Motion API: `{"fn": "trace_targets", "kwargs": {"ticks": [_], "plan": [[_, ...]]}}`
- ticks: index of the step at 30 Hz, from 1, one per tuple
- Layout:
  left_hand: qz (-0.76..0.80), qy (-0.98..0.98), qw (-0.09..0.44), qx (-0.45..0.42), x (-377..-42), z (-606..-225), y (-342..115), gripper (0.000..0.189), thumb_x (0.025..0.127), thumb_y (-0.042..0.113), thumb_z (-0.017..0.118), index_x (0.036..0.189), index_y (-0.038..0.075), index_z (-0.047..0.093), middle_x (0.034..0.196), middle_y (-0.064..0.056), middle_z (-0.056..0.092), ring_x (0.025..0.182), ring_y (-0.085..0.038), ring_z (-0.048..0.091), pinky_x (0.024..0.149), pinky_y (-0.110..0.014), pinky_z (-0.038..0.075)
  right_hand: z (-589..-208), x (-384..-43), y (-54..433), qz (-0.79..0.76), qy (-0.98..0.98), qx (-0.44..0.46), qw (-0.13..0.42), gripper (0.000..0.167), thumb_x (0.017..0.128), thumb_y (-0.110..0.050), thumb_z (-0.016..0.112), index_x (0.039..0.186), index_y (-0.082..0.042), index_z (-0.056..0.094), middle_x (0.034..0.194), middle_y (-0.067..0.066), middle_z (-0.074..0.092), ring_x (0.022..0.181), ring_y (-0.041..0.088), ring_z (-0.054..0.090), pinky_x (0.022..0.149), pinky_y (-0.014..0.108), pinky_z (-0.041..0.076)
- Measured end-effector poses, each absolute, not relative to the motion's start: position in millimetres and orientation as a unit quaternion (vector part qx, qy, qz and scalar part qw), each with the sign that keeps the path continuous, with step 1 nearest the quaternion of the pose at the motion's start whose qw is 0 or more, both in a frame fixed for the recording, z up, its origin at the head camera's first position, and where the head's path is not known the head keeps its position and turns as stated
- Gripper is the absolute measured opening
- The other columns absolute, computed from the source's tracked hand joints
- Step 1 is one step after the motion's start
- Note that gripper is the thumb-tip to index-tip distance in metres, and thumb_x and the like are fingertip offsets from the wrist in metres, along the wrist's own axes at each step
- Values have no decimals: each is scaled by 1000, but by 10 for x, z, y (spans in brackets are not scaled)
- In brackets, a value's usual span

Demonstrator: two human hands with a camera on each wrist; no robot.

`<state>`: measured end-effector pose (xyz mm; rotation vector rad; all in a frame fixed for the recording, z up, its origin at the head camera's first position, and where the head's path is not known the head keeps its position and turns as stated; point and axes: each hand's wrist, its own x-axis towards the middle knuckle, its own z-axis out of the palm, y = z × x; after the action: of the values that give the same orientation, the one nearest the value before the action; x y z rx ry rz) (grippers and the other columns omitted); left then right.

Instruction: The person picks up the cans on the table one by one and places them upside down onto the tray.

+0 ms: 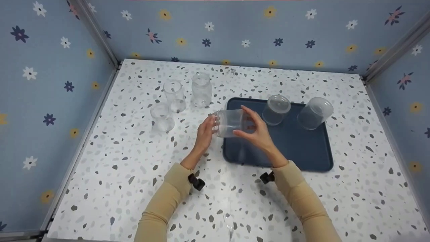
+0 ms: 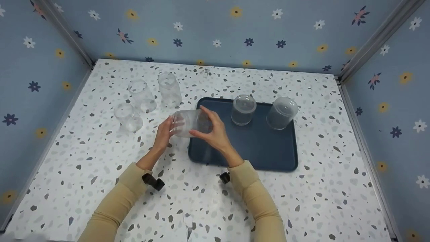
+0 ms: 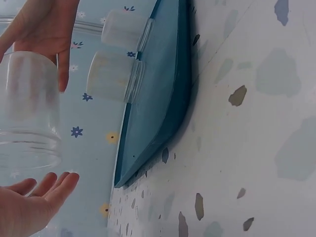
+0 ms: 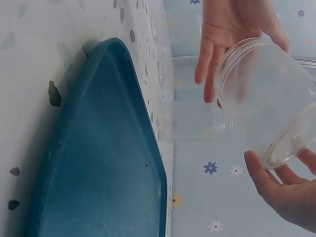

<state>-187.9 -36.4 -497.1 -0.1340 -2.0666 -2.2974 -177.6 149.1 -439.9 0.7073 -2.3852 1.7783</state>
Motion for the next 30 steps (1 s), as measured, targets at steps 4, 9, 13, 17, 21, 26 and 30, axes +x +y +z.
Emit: {"fn": "trace_targets", "kwargs": {"ticks": [4,9,13,17,21,26,30], "plan": [[-706,-706,37,-41,-1910,-4965,-400,41,96,21,34,128,-5,43,117,-20,51,105,-29,52,81,-41,45,-4428,-1836,1526,563,-793,226,52,71,71,-5,74,132,3,38,120,21,45,99,32,49,75,49,44],[-665,-743,63,-42,-1968,-4947,-468,39,96,22,38,124,-3,47,117,-16,53,104,-24,52,81,-37,46,-4564,-1982,1604,531,-818,214,59,75,69,-13,77,133,-2,39,123,16,45,102,30,46,77,48,42],[-642,-759,103,-44,-2032,-4914,-522,35,94,20,44,118,-4,52,111,-15,54,99,-23,54,79,-34,46,-4560,-2063,1630,502,-838,207,60,76,69,-21,77,134,-7,40,124,14,45,106,24,45,84,40,39],[-628,-763,141,-60,-2111,-4864,-571,33,92,17,48,114,-6,53,105,-16,54,96,-25,55,74,-33,48,-4537,-2145,1642,478,-852,208,52,77,70,-27,76,135,-9,39,125,14,43,109,23,43,90,37,36],[-600,-779,166,-70,-2197,-4798,-621,33,90,18,51,114,-5,53,107,-16,54,98,-26,53,74,-32,48,-4502,-2224,1640,441,-873,202,40,78,70,-32,75,135,-9,38,126,14,41,113,25,41,91,40,35],[-564,-798,200,-69,-2341,-4721,-679,36,88,20,55,112,-7,54,107,-17,53,97,-24,50,76,-34,45,-4444,-2330,1623,395,-897,195,26,78,70,-34,74,135,-11,38,126,14,40,113,26,40,91,42,34],[-537,-811,219,-74,-2447,-4666,-701,38,88,21,56,112,-8,53,108,-18,52,99,-26,48,80,-33,42,-4424,-2412,1617,367,-910,192,17,78,70,-34,74,135,-12,38,126,13,40,114,26,38,92,43,33]]}}
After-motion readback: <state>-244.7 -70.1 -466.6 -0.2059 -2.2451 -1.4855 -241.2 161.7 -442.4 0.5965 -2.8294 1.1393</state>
